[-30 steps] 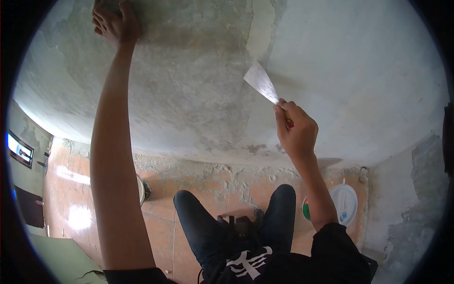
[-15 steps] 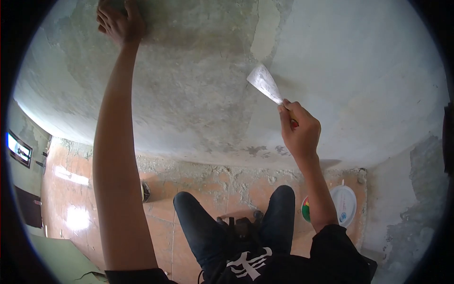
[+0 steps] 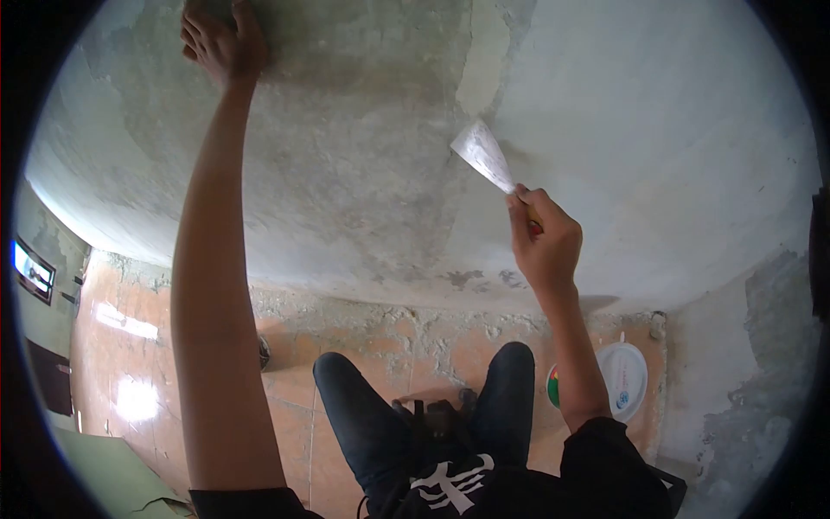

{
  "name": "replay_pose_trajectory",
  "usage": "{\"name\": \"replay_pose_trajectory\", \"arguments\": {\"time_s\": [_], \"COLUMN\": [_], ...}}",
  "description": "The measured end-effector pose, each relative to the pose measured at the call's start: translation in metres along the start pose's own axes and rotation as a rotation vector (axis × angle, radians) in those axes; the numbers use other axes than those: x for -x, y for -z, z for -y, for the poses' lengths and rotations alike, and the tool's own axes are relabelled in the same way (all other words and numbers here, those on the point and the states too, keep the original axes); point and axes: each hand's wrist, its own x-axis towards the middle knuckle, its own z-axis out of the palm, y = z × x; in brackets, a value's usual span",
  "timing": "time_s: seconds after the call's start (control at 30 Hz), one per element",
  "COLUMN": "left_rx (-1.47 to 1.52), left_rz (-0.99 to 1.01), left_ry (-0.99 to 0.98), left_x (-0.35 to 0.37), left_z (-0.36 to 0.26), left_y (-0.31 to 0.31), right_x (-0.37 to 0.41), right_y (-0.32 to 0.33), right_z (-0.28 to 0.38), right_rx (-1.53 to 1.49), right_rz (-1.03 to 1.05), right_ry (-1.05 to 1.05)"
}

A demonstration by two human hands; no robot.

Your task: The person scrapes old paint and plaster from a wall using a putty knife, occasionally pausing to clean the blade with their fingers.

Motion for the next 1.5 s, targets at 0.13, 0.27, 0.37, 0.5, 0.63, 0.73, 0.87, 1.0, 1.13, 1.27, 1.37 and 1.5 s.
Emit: {"name": "replay_pose_trajectory", "arguments": {"time_s": [0.13, 0.27, 0.37, 0.5, 0.63, 0.73, 0.87, 1.0, 1.13, 1.27, 1.37, 1.5], "left_rx": [-0.001, -0.089, -0.101, -0.217, -0.04, -0.009, -0.136, -0.284, -0.099, -0.081, -0.076, -0.097], "left_rz": [0.019, 0.129, 0.124, 0.022, 0.124, 0.025, 0.153, -0.084, 0.13, 0.148, 0.092, 0.134], "left_ry": [-0.037, 0.115, 0.088, 0.166, 0.076, 0.01, 0.148, 0.018, 0.148, 0.134, 0.05, 0.098], "left_x": [0.003, 0.006, 0.004, 0.01, 0.008, 0.004, 0.007, 0.014, 0.004, 0.004, 0.003, 0.007], "left_z": [0.001, -0.012, 0.0, 0.013, -0.003, -0.001, 0.003, 0.025, -0.006, -0.012, -0.005, -0.002], "left_y": [0.004, 0.009, 0.007, -0.005, 0.005, 0.002, 0.006, -0.013, 0.009, 0.013, 0.009, 0.009], "right_x": [0.006, 0.001, 0.007, 0.004, -0.006, 0.013, 0.012, 0.015, 0.013, 0.017, 0.01, 0.015], "right_y": [0.008, -0.001, -0.002, 0.001, -0.003, 0.0, -0.001, -0.003, -0.006, -0.003, -0.008, -0.005], "right_z": [-0.004, 0.003, -0.007, -0.005, 0.008, -0.01, -0.003, -0.009, -0.012, -0.018, -0.014, -0.016], "right_rx": [0.018, 0.04, -0.009, 0.067, 0.054, 0.057, 0.043, 0.031, 0.08, 0.083, 0.073, 0.069], "right_rz": [0.034, 0.04, 0.016, 0.049, 0.086, 0.018, 0.055, 0.005, 0.03, 0.023, 0.027, 0.039], "right_ry": [-0.02, -0.007, 0.049, 0.055, 0.077, 0.077, 0.052, 0.085, 0.089, 0.104, 0.098, 0.095]}}
